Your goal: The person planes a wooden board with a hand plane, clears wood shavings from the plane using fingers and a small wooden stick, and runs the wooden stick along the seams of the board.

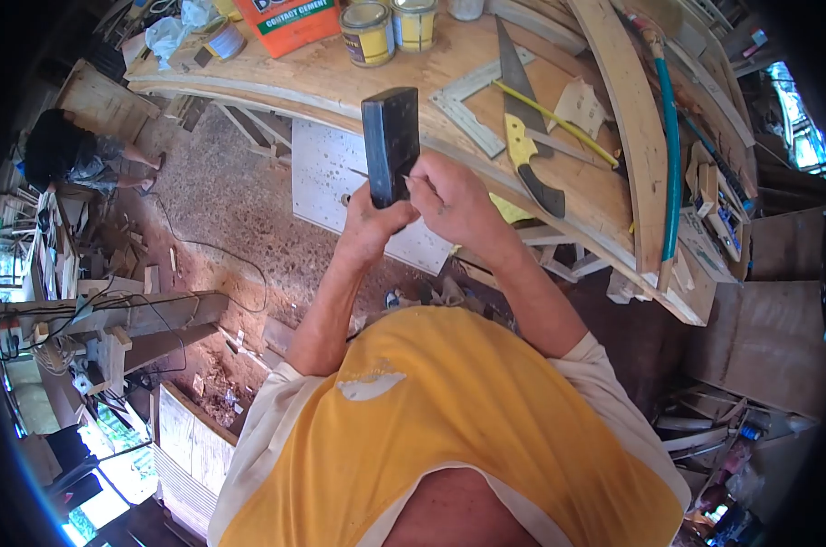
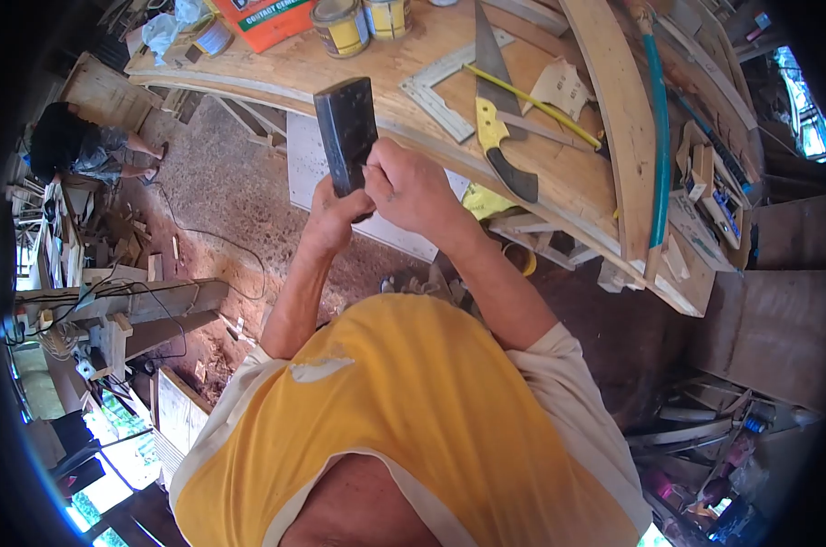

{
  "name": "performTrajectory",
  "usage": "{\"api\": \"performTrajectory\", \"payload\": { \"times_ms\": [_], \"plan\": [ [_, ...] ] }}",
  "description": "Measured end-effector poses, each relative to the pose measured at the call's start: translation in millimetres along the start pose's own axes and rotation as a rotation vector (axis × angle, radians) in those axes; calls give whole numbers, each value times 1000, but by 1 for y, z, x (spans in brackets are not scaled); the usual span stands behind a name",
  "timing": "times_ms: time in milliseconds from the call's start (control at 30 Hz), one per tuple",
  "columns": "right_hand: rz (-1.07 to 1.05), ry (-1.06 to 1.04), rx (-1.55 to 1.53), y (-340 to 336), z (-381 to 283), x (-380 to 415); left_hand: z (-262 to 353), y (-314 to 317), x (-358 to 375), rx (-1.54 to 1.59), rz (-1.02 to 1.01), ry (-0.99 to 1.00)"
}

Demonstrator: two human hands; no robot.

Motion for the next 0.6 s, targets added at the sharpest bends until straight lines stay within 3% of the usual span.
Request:
{"api": "performTrajectory", "payload": {
  "times_ms": [100,300,600],
  "plan": [
    [-60,98,-214,3,-1,5,8,5,8,101,56,-11],
    [131,-26,248,19,-5,-1,8,2,10,-164,158,52],
    [234,58,200,21,6,-3,8,6,10,-223,280,232]
  ]
}}
Point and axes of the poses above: each hand's wrist, its own x-axis away from the middle knuckle, its own y-axis out of the palm, z = x × y, the point moved 4 cm from there along -x, towards the middle knuckle, and after that the axes turned 8 degrees about -x, right-handed, at the moved point
